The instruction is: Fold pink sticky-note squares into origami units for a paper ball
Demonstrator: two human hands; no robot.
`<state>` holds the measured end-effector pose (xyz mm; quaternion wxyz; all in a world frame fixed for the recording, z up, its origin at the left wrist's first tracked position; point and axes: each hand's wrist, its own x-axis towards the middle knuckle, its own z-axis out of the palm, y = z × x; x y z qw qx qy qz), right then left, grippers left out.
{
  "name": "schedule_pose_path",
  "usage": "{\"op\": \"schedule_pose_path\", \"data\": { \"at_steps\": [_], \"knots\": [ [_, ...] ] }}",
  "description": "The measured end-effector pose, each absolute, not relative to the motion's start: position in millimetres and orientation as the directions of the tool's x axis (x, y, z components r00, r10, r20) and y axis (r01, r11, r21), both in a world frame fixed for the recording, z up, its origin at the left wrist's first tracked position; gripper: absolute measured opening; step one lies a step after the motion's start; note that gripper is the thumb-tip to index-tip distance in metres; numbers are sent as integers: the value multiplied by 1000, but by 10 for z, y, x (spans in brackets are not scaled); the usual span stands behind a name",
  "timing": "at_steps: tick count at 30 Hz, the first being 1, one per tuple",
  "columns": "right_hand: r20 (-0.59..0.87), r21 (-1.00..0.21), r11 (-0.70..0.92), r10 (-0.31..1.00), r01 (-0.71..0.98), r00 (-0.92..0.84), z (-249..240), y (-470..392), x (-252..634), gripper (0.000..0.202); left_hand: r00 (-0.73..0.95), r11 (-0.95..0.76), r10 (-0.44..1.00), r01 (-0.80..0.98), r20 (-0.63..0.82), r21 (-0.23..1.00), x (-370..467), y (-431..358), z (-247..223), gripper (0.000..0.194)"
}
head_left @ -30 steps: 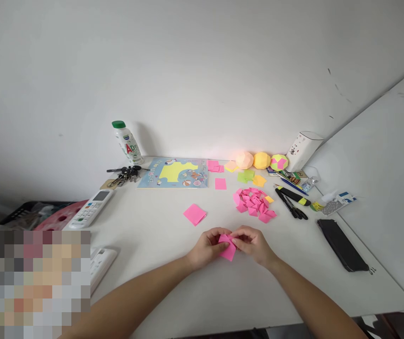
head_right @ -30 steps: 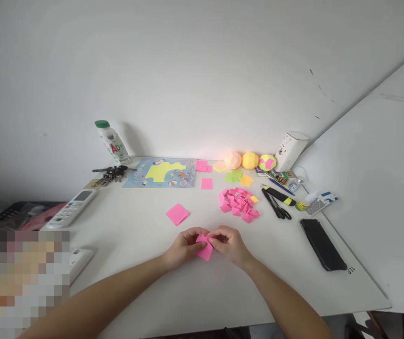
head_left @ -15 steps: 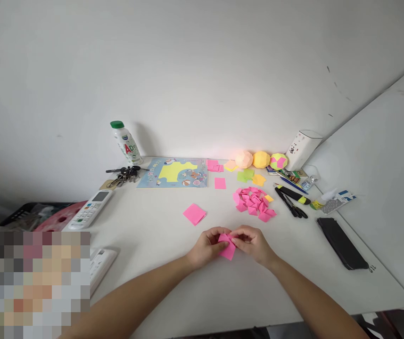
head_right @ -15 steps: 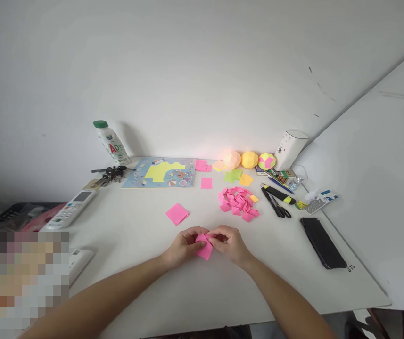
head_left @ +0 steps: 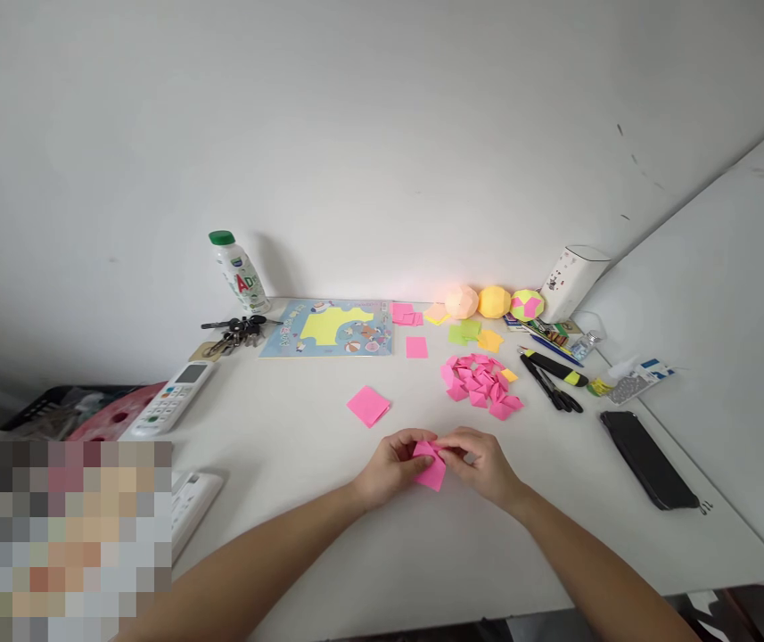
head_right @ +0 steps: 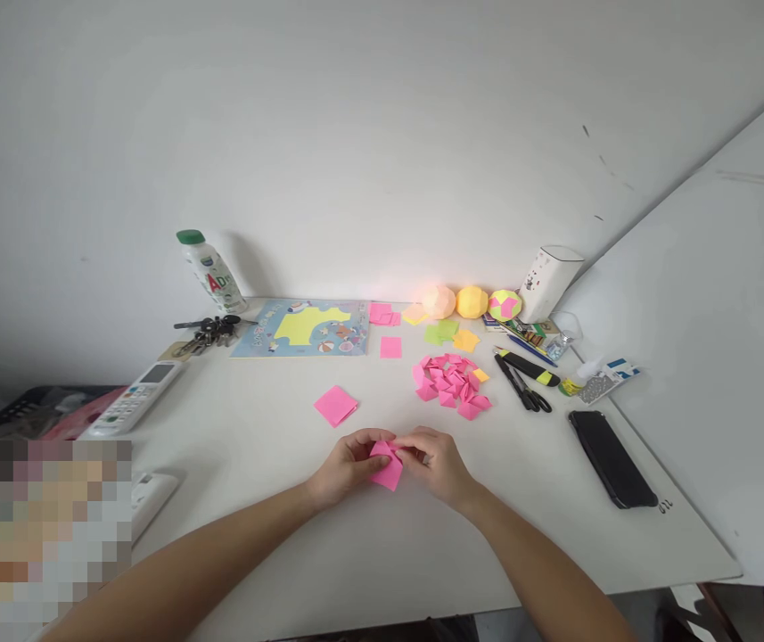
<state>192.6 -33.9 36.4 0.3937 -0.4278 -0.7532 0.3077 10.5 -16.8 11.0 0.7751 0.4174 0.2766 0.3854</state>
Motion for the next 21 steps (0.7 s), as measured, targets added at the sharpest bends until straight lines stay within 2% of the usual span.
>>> {"op": "schedule_pose_path", "data": {
  "at_steps": [21],
  "knots": [
    [327,-785,436,895,441,-302,351,-351,1919,16,525,355,842,-359,-128,863,117,-176,145,33]
  ]
}}
